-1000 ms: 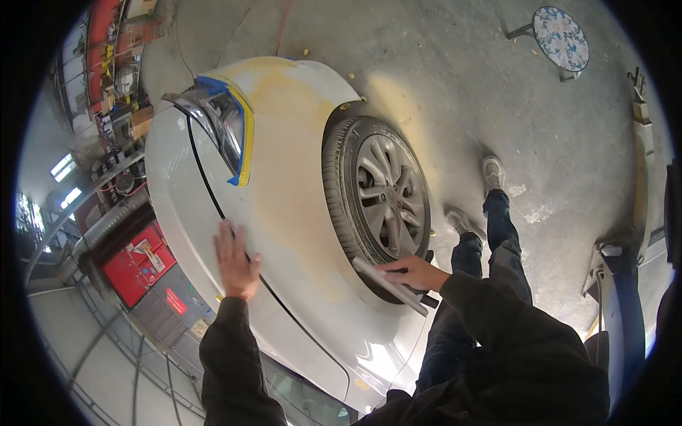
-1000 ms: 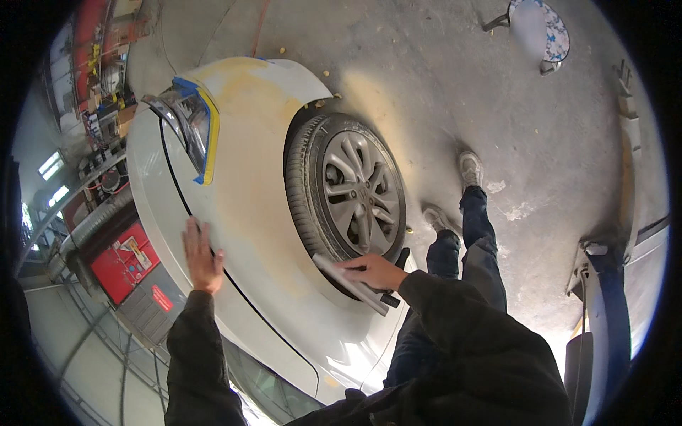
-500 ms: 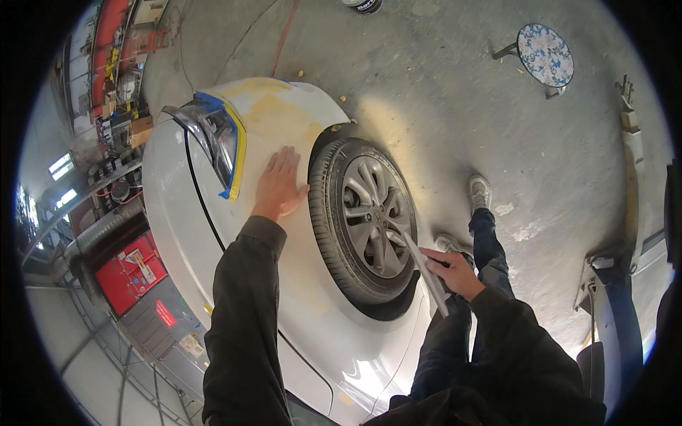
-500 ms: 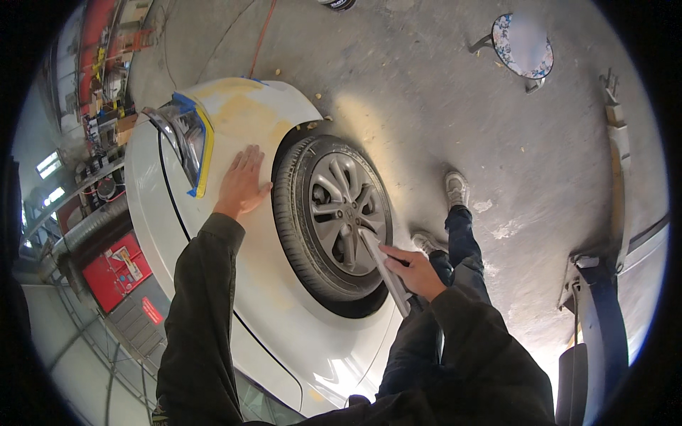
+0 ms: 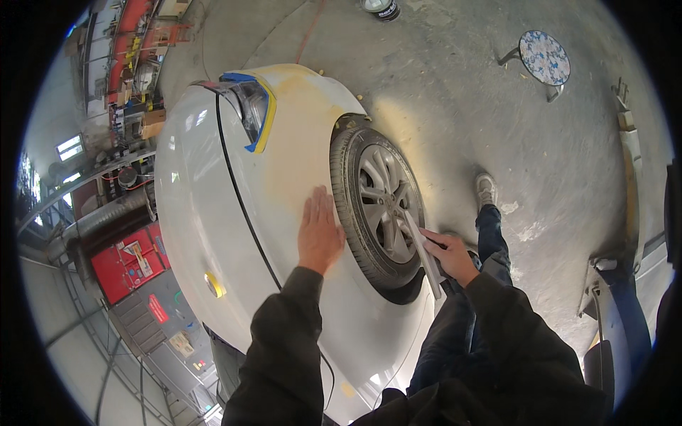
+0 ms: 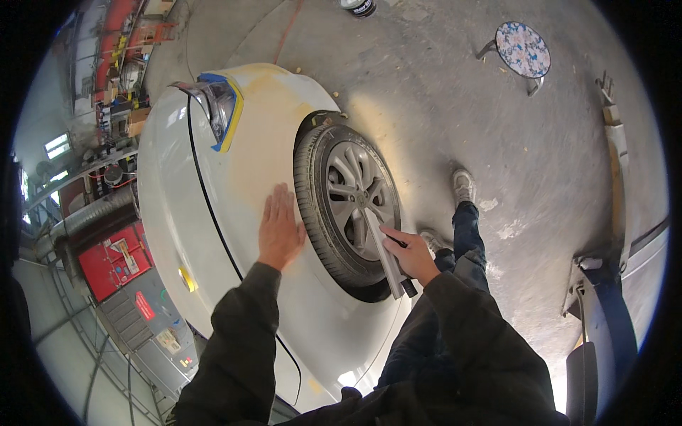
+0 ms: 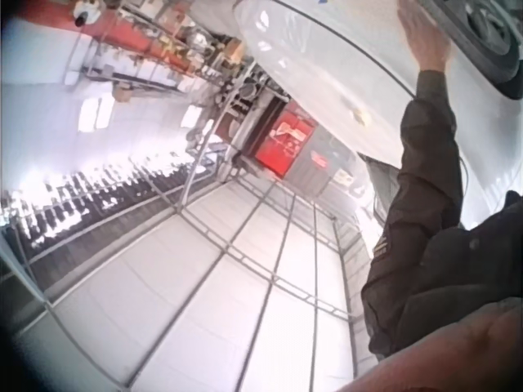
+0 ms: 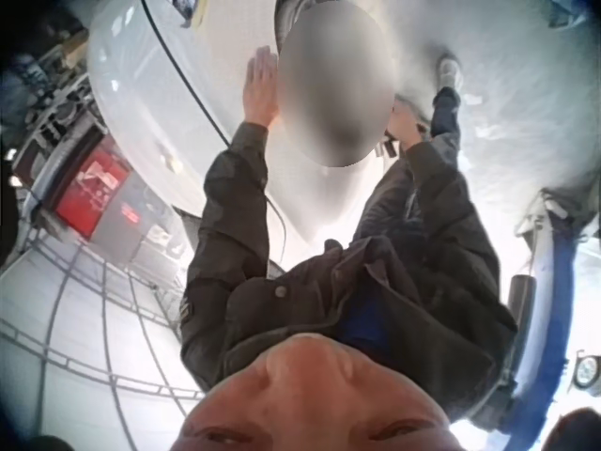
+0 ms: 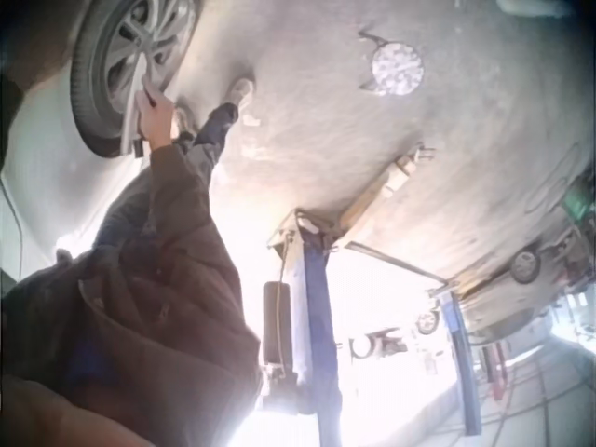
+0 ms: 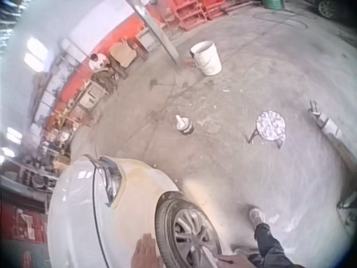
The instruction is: The person sands the front fender of a white car using a sanding block. They repeatedly rub the surface and periodically touch the panel with their hand to check smoothness.
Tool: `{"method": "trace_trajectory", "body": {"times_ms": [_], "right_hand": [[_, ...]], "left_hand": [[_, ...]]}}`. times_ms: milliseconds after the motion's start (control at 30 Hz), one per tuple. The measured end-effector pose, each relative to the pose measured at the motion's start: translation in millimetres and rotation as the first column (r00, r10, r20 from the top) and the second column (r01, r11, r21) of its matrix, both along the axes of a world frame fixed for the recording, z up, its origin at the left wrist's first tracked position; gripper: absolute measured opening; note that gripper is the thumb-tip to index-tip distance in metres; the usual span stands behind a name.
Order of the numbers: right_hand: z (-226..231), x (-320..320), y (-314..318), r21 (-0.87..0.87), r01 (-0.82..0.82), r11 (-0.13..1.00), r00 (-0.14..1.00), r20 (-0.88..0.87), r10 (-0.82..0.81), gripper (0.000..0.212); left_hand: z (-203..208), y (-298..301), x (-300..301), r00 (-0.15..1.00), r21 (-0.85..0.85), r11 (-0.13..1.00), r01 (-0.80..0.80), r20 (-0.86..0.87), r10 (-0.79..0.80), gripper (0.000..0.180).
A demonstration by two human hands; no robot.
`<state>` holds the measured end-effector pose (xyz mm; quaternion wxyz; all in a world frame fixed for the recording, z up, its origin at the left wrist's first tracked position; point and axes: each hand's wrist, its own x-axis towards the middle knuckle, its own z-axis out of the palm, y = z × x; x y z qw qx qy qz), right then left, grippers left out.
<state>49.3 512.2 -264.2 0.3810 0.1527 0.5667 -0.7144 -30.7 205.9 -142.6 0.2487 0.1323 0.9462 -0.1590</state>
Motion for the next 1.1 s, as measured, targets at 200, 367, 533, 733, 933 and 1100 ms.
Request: {"method": "trace_trajectory", "body": {"times_ms": [200, 367, 533, 733, 933, 1100], "right_hand": [[8.0, 13.6, -37.7, 0.091, 0.048, 0.995, 0.984, -0.174, -0.032, 0.037], [4.5, -19.9, -114.8, 0.211, 0.137, 0.968, 0.852, -0.523, -0.007, 0.040], [39.9, -51.5, -157.1, 0.171, 0.054, 0.984, 0.856, -0.515, 0.043, 0.042], [16.0, -97.8, -196.5, 0.236, 0.068, 0.969, 0.828, -0.555, 0.077, 0.047], [-39.8, -182.1, -221.2, 0.274, 0.145, 0.951, 0.846, -0.532, 0.024, 0.045], [21.6, -126.1, -206.5, 0.240, 0.089, 0.967, 0.829, -0.555, 0.062, 0.039]], "left_hand": [[28.8, -6.1, 95.1, 0.975, 0.330, 0.940, 0.086, 0.168, -0.148, 0.072], [106.8, -88.5, 68.7, 0.980, 0.437, 0.877, -0.200, 0.081, 0.184, 0.048], [153.2, -212.1, 8.3, 0.879, 0.216, 0.918, -0.333, -0.282, 0.385, 0.064], [137.8, -219.5, 5.7, 0.697, 0.538, 0.681, -0.496, -0.221, 0.682, 0.076], [142.9, -209.9, -5.9, 0.725, 0.460, 0.715, -0.526, -0.198, 0.660, 0.081], [147.1, -218.9, 10.1, 0.711, 0.475, 0.703, -0.530, -0.203, 0.673, 0.083]]}}
